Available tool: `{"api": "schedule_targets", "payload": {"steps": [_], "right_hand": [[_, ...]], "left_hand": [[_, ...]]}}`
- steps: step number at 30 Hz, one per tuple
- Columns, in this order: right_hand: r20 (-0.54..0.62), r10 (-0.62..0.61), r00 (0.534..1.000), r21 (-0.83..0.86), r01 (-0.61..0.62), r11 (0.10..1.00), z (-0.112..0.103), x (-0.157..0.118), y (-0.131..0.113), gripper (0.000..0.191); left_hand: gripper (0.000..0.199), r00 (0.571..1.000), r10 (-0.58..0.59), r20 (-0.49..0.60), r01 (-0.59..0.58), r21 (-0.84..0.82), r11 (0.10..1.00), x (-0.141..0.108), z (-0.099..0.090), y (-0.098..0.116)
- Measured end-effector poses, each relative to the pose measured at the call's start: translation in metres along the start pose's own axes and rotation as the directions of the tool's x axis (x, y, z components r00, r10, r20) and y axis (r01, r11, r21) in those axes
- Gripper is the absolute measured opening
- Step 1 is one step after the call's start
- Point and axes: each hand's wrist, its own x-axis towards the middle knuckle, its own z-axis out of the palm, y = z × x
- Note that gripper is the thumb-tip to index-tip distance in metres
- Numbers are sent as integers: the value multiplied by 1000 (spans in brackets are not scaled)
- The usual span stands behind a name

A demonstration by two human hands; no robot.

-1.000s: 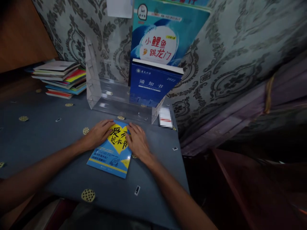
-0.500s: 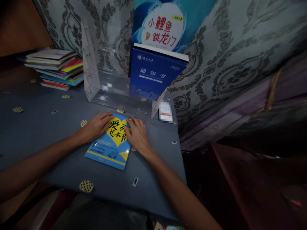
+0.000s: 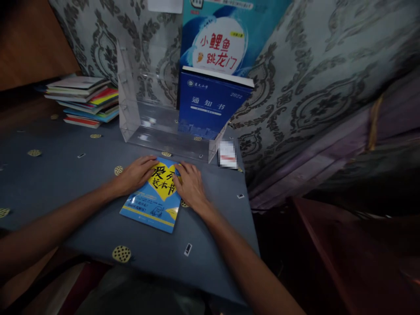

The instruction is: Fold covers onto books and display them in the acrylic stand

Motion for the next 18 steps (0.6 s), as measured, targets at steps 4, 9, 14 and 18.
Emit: {"api": "schedule_targets", "payload": {"steps": [4,9,14,18], "right_hand": [[-63,-33,997,-33,31,999,8,-1,3,43],[-122,-75,990,-76,66,995,16,-11,4,44],[-109,-119,987,-81,110,991,5,-39,-16,43],[-95,-183,979,-46,179,983,-9,-67,-40,38]], "left_hand": [[33,999,-22,39,21,28,999,0,-3,6],[35,998,-38,59,34,66,997,1,-4,8],[30,998,-23,53,21,36,999,1,-3,5],[30,999,-23,45,23,10,1000,0,-1,4]]}}
